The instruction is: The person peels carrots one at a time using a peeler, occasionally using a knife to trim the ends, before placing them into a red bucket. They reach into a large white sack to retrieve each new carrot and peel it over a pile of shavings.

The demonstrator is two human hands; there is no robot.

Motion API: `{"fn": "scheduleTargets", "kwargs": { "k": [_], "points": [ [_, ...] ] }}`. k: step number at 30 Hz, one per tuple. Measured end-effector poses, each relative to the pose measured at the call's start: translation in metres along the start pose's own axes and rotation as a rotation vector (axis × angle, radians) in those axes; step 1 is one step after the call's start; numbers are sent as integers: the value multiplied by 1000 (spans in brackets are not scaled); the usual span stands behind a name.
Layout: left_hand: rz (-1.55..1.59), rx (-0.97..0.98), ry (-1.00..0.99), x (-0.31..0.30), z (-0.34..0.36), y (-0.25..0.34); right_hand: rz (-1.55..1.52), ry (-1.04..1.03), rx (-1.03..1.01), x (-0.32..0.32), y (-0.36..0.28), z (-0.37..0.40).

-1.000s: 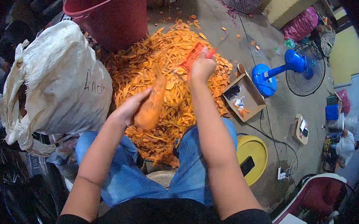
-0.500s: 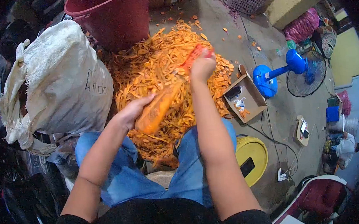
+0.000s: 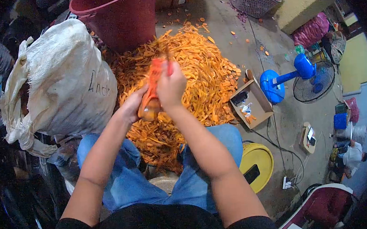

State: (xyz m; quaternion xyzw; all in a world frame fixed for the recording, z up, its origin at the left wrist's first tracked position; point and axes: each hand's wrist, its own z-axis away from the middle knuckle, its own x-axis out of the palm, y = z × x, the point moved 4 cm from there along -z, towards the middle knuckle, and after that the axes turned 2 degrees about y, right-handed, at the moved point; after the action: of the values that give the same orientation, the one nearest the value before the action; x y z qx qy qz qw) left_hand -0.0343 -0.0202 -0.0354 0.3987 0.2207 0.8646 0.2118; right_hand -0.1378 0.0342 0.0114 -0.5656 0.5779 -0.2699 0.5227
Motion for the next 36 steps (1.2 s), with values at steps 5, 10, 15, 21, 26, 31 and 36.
{"fn": "scheduleTargets", "kwargs": {
  "k": [5, 10, 15, 21, 26, 31, 36],
  "points": [
    [-27, -146, -59, 20, 21, -7, 107, 388, 261, -41, 69, -62],
    [63, -149, -69, 18, 20, 0, -352, 360, 403, -44, 67, -60],
    [62, -47, -2, -1, 1, 1, -400, 1, 290, -5, 6, -5],
    [4, 47, 19, -3, -5, -2, -32, -121, 60, 1, -1, 6],
    [-258, -71, -70, 19, 18, -4, -84, 324, 338, -38, 68, -61],
    [-187, -113, -70, 15, 14, -2, 23, 409, 405, -58, 65, -63],
    [-81, -36, 98, -6, 5, 6, -12, 52, 10, -35, 7, -39]
  ]
}}
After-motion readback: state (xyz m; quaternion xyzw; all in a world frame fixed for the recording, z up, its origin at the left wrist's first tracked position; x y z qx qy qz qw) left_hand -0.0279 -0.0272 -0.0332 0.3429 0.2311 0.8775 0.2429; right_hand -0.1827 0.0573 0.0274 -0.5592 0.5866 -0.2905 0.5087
